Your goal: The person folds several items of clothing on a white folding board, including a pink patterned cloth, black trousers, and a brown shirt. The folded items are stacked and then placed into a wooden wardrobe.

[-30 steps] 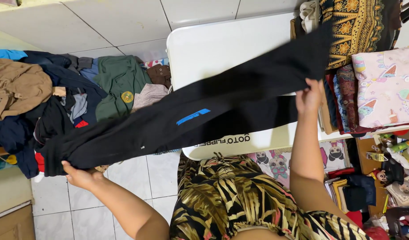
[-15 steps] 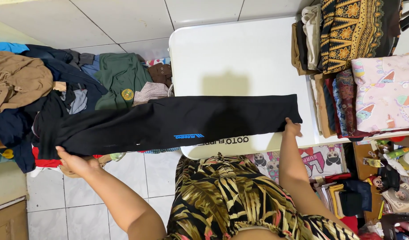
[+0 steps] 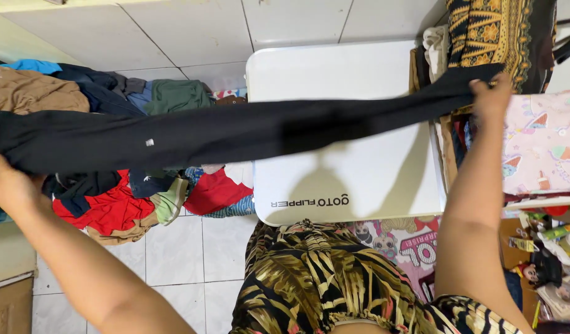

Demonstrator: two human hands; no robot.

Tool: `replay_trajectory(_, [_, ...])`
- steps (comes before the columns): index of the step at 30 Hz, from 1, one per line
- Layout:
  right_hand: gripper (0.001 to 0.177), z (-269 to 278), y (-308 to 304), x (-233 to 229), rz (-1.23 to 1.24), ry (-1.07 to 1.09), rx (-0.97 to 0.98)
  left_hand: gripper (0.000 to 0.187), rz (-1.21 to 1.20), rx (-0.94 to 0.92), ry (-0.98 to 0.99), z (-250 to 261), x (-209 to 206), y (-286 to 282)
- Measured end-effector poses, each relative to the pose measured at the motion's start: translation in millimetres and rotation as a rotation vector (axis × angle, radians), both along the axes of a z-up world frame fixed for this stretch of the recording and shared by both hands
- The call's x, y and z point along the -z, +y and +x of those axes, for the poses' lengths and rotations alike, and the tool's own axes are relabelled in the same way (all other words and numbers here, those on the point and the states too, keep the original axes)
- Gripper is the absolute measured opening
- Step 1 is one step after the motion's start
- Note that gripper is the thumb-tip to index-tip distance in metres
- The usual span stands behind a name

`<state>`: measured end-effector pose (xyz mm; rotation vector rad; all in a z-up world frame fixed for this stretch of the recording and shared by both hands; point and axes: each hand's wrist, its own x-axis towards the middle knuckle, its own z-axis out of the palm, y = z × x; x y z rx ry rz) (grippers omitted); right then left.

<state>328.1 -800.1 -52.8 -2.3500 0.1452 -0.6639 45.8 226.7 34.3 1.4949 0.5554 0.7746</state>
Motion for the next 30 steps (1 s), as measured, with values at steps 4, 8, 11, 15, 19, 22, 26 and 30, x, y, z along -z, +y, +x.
replay_trajectory(4, [0.022, 21, -23, -38, 0.355, 0.174, 0.043, 0.036, 0.069, -0.069, 0.235, 9, -9, 13])
replay_trajectory(8, [0.012, 31, -31, -56, 1.107, 0.194, -0.192, 0.031, -0.147, -0.025, 0.027, 12, 1, 18])
replay_trajectory(11, [0.025, 32, -11, -41, 0.82, 0.28, 0.139, 0.036, -0.356, 0.047, -0.127, 3, 17, 19])
replay_trajectory(15, [0.026, 28, 8, -17, 1.034, 0.096, -0.162, 0.043, -0.541, 0.154, -0.201, -20, 43, 7])
replay_trajectory(19, [0.036, -2, 9, 12, 0.992, 0.002, -0.196, 0.047, -0.498, 0.032, -0.35, -69, 92, -40])
replay_trajectory(22, [0.033, -42, 23, 58, 0.703, 0.181, -0.033, 0.05, -0.574, -0.045, -0.38, -108, 133, -88])
replay_trajectory(26, [0.026, -91, 58, 119, 0.434, 0.484, 0.172, 0.049, -0.683, -0.214, -0.214, -133, 179, -139])
replay_trajectory(30, [0.027, -130, 91, 142, 0.854, 0.457, 0.277, 0.045, -0.625, -0.35, -0.125, -144, 200, -161])
